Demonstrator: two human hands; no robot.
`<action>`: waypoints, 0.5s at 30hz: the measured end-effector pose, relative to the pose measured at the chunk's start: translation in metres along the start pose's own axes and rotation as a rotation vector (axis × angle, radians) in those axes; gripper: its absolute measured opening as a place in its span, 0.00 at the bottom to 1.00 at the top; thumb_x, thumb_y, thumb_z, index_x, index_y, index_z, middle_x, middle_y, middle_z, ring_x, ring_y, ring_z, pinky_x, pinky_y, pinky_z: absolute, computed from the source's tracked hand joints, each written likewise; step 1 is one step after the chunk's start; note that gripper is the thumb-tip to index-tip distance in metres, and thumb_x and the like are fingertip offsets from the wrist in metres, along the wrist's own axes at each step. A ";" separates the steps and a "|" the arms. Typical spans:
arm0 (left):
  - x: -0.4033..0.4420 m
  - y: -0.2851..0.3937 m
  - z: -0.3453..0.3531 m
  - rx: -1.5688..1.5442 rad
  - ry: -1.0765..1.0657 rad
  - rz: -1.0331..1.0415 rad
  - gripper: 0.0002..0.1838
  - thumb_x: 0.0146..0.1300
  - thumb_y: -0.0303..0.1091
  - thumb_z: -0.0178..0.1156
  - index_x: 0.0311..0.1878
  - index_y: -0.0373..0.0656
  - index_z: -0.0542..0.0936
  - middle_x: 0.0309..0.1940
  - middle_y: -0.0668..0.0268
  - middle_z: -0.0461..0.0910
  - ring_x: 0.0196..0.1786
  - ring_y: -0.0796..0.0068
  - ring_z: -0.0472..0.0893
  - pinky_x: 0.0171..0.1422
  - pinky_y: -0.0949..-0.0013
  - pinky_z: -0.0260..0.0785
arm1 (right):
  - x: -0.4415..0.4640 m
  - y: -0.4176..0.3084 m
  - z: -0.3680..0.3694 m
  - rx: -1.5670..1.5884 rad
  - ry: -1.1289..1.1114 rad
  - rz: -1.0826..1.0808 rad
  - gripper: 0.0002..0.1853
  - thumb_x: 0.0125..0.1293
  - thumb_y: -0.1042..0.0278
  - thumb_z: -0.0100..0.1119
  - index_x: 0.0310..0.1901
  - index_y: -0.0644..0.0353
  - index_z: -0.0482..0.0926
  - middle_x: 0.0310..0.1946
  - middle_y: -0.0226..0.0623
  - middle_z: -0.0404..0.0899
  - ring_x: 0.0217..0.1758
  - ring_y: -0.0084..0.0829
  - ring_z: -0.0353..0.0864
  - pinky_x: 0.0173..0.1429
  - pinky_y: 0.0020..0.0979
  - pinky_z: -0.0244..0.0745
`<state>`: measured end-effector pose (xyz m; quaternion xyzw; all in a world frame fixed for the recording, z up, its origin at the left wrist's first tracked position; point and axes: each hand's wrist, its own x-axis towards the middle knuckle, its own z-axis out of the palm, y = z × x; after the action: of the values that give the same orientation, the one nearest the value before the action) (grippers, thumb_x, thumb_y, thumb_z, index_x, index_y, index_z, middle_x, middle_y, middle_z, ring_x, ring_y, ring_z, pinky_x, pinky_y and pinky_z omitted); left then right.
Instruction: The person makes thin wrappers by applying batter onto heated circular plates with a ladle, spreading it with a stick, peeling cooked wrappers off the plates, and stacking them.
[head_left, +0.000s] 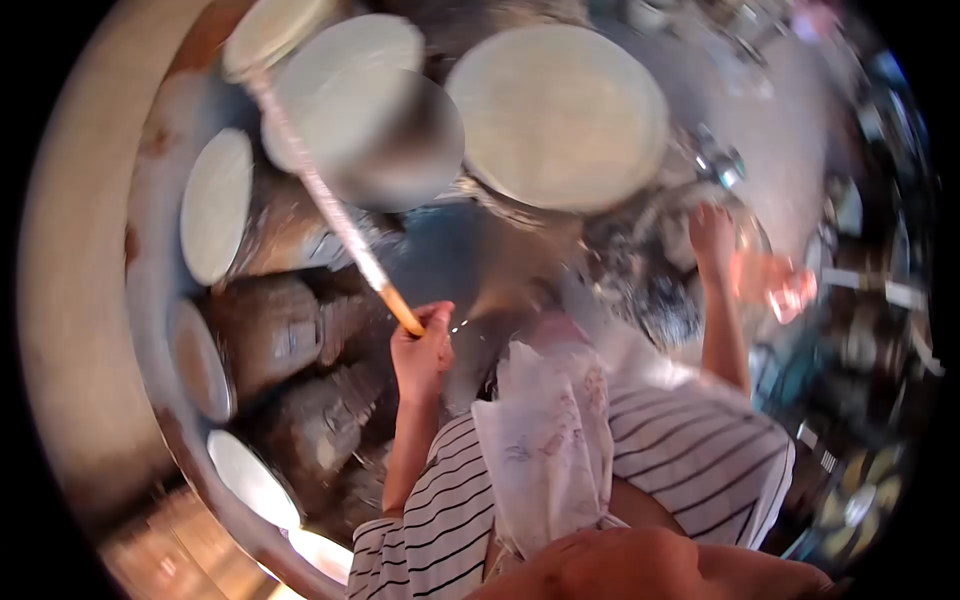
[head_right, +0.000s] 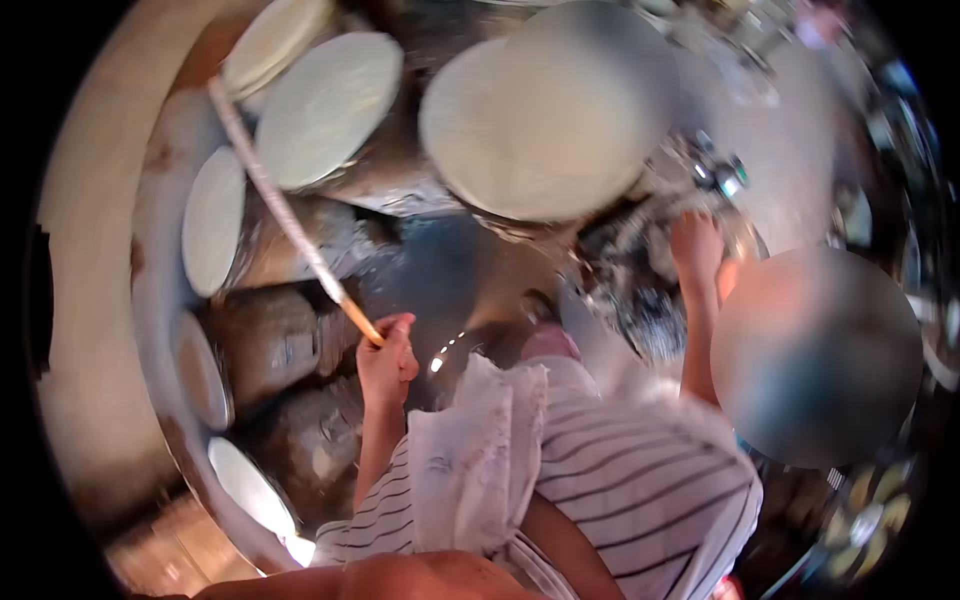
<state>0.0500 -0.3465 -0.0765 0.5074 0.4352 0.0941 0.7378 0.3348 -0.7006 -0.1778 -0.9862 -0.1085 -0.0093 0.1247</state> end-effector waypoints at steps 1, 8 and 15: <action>0.000 -0.006 -0.011 0.019 0.047 -0.026 0.07 0.64 0.29 0.58 0.40 0.35 0.77 0.13 0.74 0.64 0.09 0.87 0.57 0.12 0.78 0.46 | 0.002 -0.053 -0.006 0.159 -0.143 -0.048 0.19 0.64 0.65 0.57 0.54 0.62 0.73 0.49 0.54 0.77 0.42 0.42 0.81 0.40 0.32 0.75; -0.055 -0.056 -0.084 -0.049 0.367 -0.011 0.12 0.55 0.37 0.66 0.32 0.38 0.77 0.16 0.70 0.73 0.19 0.78 0.73 0.24 0.70 0.67 | -0.178 -0.425 0.021 1.272 -1.664 -0.775 0.14 0.71 0.70 0.48 0.54 0.69 0.71 0.37 0.41 0.81 0.44 0.31 0.81 0.56 0.29 0.73; -0.173 -0.239 -0.308 0.258 1.560 -0.229 0.36 0.53 0.48 0.67 0.64 0.47 0.69 0.47 0.43 0.68 0.49 0.49 0.70 0.56 0.54 0.65 | -0.278 -0.552 0.121 0.780 -1.772 -0.736 0.15 0.74 0.61 0.42 0.50 0.62 0.76 0.18 0.21 0.61 0.15 0.11 0.56 0.16 0.16 0.53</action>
<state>-0.3536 -0.3533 -0.2130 0.3290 0.8827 0.2943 0.1611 -0.0573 -0.2079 -0.1735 -0.4363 -0.4517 0.7180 0.3002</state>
